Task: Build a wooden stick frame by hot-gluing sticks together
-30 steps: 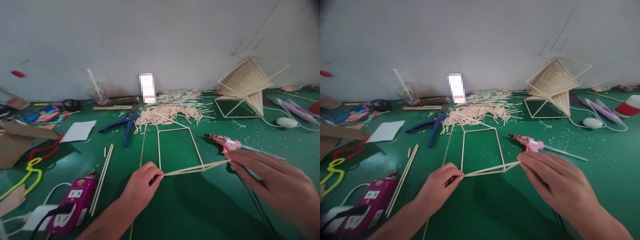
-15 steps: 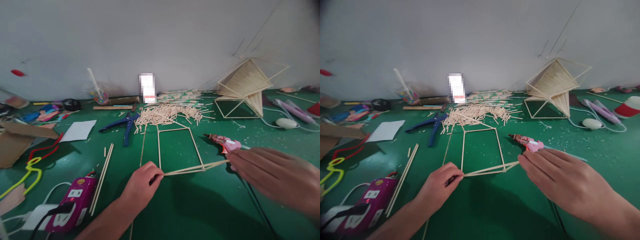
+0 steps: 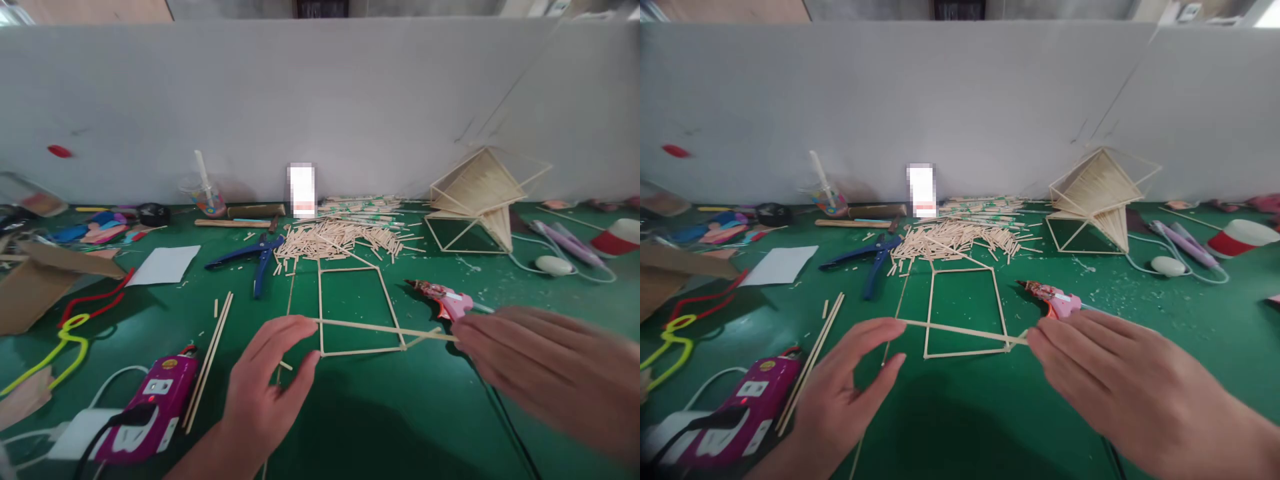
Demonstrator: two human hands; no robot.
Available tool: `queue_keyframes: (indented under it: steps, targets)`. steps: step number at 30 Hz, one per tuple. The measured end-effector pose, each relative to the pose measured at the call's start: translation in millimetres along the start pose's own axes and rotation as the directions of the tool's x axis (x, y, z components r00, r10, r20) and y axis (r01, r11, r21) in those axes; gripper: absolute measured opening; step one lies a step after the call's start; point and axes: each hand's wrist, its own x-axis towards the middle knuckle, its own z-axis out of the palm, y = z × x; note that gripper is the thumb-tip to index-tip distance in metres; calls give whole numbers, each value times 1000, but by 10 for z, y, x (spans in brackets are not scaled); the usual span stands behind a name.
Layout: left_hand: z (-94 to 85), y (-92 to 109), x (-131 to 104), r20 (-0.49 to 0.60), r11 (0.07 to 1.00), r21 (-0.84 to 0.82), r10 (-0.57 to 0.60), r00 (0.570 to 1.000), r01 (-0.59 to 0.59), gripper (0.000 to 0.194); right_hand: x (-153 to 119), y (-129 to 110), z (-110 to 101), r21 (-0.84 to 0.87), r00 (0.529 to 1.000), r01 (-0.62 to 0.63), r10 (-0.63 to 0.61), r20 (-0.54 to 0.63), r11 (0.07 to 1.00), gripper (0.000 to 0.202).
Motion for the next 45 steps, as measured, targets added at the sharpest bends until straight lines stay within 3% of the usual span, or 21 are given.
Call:
queue_keyframes:
  steps: [1, 2, 5, 9, 12, 18, 21, 23, 25, 27, 30, 34, 37, 41, 45]
  targets:
    - [-49, 88, 46, -54, 998, -2, 66, 996, -67, 36, 75, -72, -1, -70, 986, 160, -156, 54, 985, 24]
    - [-89, 173, 99, -85, 991, 34, 128, 988, -126, 38, 161, -157, 18, -123, 985, 169, -164, 49, 978, 24]
    - [-125, 351, 254, -50, 964, 99, 253, 966, -247, 32, 424, -451, 202, 2, 999, 26, -26, -24, 1000, 19]
    - [-37, 358, 332, 48, 961, 58, 269, 962, -271, 19, 610, -701, 525, 251, 979, -164, 188, -78, 954, 23]
    - [12, 284, 312, 103, 968, 60, 238, 966, -245, 15, 643, -705, 633, 346, 966, -221, 253, -50, 912, 24]
    - [-20, 263, 344, 163, 967, 49, 238, 957, -249, 13, 671, -661, 604, 468, 944, -284, 331, -19, 837, 20]
    - [-44, 363, 375, 30, 984, -78, 162, 986, -160, 12, 672, -682, 590, 679, 875, -366, 483, 20, 636, 12]
    - [-48, 444, 392, -57, 963, -266, 17, 998, -32, 13, 695, -706, 592, 842, 813, -355, 578, 64, 407, 14]
    - [-37, 515, 413, -79, 872, -479, -156, 985, 100, 12, 751, -739, 603, 930, 793, -315, 591, 148, 189, 19]
    - [-12, 564, 441, -23, 723, -649, -328, 945, 235, 6, 837, -778, 615, 953, 815, -304, 518, 259, 2, 24]
    - [37, 593, 481, 157, 483, -765, -503, 850, 427, 6, 962, -836, 634, 931, 818, -297, 447, 363, -213, 28]
    - [86, 581, 484, 362, 239, -798, -543, 758, 553, 10, 1006, -875, 664, 895, 811, -287, 411, 417, -342, 36]
    - [101, 570, 462, 467, 114, -800, -500, 729, 590, 13, 965, -880, 682, 837, 787, -329, 363, 499, -438, 43]
    - [94, 565, 468, 393, 167, -832, -496, 775, 529, 5, 926, -874, 687, 828, 726, -392, 418, 546, -401, 47]
    - [85, 521, 497, 338, 287, -818, -463, 819, 499, 3, 933, -851, 678, 837, 729, -398, 425, 537, -376, 47]
